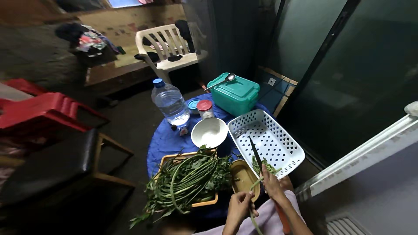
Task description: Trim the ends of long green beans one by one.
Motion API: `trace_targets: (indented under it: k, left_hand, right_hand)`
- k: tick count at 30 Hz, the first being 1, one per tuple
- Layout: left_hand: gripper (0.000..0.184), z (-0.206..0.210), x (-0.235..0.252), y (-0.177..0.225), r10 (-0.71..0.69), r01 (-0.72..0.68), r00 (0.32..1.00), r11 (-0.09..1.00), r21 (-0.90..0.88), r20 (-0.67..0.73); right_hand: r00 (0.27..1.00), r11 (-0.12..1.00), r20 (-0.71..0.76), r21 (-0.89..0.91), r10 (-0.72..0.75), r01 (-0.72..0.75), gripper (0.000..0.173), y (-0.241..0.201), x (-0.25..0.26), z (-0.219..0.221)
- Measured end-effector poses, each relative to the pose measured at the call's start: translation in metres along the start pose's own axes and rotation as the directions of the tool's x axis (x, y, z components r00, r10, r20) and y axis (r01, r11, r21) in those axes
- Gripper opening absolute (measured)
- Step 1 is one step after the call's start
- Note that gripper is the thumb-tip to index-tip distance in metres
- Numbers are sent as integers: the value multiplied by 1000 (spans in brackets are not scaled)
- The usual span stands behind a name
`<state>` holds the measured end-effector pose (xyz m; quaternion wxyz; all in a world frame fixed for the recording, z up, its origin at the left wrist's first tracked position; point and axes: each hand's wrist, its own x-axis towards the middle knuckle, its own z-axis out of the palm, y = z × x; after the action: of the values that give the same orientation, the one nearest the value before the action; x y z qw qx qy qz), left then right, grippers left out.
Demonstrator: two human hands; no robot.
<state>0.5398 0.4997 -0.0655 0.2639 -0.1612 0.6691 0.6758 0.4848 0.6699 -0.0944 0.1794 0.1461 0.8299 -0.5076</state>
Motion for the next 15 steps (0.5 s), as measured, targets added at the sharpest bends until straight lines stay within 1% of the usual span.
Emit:
trace_targets:
  k: [3,6,8,9,12,13,15]
  left_hand:
    - [28,0,-3,-1,7,-6,1000,1000,27,-22]
    - [28,-6,4,-2,32,-30,998,999,34,-62]
    - [30,-9,10,0,32,-28,996,998,57,-83]
    - [30,-11,14,2,32,-25,995,997,75,-93]
    - [30,-13,27,2,52,-35,994,985,170,-94]
    - [30,-12,31,2,63,-46,995,979,197,-82]
    - [30,-8,35,3,81,-73,996,979,190,-34]
  right_hand:
    - [998,999,-27,-11,53,-53,73,0,6,-4]
    - [992,987,18,102,122,-123,70,5,9,-10]
    - [991,984,52,118,126,-132,66,4,5,-15]
    - [993,987,45,115,107,-111,65,3,2,-16]
    - [1000,990,11,140,-22,20,65,2,-10,-12]
    - [997,987,40,151,-62,56,65,2,-13,-10]
    - [979,979,146,170,-140,114,64,0,-17,-6]
